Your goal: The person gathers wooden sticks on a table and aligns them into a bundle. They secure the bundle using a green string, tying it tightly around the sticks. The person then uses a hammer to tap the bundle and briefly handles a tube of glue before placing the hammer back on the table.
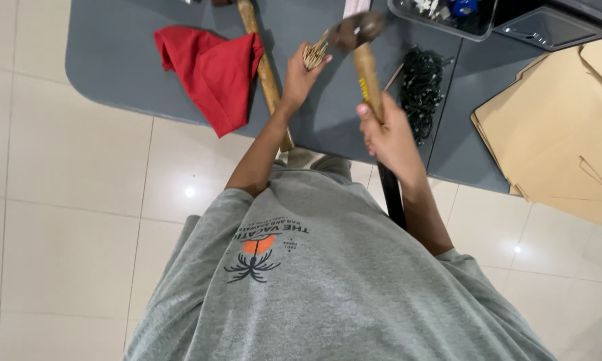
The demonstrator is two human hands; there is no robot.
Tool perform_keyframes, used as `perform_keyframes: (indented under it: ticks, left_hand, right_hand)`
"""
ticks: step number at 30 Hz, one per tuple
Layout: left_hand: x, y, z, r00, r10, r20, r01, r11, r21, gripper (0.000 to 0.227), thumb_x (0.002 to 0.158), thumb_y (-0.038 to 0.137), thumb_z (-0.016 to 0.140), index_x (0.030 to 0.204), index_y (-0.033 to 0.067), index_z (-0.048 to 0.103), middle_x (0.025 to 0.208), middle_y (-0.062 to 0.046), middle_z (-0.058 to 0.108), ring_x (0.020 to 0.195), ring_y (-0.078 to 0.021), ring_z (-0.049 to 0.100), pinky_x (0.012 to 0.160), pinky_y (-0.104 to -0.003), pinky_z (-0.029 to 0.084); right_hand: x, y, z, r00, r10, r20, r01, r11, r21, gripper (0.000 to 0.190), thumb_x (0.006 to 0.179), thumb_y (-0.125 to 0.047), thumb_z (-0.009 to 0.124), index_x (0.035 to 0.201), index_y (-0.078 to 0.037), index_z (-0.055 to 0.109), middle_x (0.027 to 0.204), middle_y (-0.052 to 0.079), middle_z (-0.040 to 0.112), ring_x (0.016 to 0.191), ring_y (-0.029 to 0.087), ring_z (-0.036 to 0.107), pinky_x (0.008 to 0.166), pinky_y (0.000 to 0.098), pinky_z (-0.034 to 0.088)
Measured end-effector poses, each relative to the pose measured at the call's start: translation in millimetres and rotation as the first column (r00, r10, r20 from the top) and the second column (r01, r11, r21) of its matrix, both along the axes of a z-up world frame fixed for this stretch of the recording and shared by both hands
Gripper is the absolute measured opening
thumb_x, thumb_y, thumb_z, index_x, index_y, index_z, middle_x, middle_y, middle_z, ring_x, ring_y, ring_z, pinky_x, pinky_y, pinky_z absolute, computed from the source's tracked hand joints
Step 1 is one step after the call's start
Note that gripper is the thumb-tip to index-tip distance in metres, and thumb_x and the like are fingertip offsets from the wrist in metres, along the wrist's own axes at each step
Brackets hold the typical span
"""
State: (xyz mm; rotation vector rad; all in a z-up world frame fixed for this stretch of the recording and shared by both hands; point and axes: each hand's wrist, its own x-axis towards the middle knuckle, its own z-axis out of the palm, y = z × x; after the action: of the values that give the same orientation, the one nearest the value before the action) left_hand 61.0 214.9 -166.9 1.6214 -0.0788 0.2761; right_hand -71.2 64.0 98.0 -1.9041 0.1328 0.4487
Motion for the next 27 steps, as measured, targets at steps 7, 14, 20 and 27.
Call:
perform_keyframes:
  ticks: [7,14,20,27]
  left_hand:
    - [-1,2,4,0.998,-0.051,-0.038,0.048,0.996,-0.081,0.04,0.094,0.016,0.084,0.089,0.0031,0.047,0.072,-0.003,0.051,0.072,-0.0073,0.043,0.061,-0.029,0.045]
    - [-4,4,14,0.999,-0.045,-0.016,0.043,0.997,-0.066,0.039,0.093,0.016,0.084,0.089,0.0032,0.047,0.074,-0.002,0.057,0.073,-0.0062,0.046,0.063,-0.029,0.048]
    - [4,-1,0,0.998,-0.054,0.012,0.055,0.992,-0.111,0.036,0.093,0.015,0.082,0.091,0.003,0.047,0.076,-0.003,0.058,0.076,-0.0056,0.046,0.064,-0.029,0.048]
    - [4,1,5,1.0,-0.026,0.014,0.027,0.998,-0.06,0.041,0.092,0.016,0.084,0.089,0.0029,0.046,0.074,-0.005,0.057,0.074,-0.006,0.045,0.063,-0.029,0.049]
  right_hand:
    - [10,5,-10,0.998,0.005,0.061,-0.004,1.0,-0.023,0.026,0.107,-0.029,0.056,0.121,-0.007,0.052,0.068,-0.003,0.05,0.046,0.004,0.045,0.04,0.0234,0.038]
    - [14,3,-21,0.998,0.051,0.022,-0.049,0.997,-0.066,0.026,0.109,-0.031,0.057,0.106,-0.007,0.05,0.067,-0.003,0.048,0.046,0.004,0.045,0.04,0.0238,0.038]
    - [21,6,-32,0.999,0.028,0.027,-0.026,0.998,-0.063,0.027,0.107,-0.033,0.057,0.106,-0.008,0.05,0.066,-0.003,0.049,0.045,0.005,0.045,0.039,0.024,0.038]
    - [26,3,-28,0.999,0.025,0.028,-0.024,0.999,-0.049,0.027,0.108,-0.034,0.057,0.106,-0.007,0.049,0.067,-0.003,0.048,0.046,0.005,0.044,0.04,0.0244,0.038]
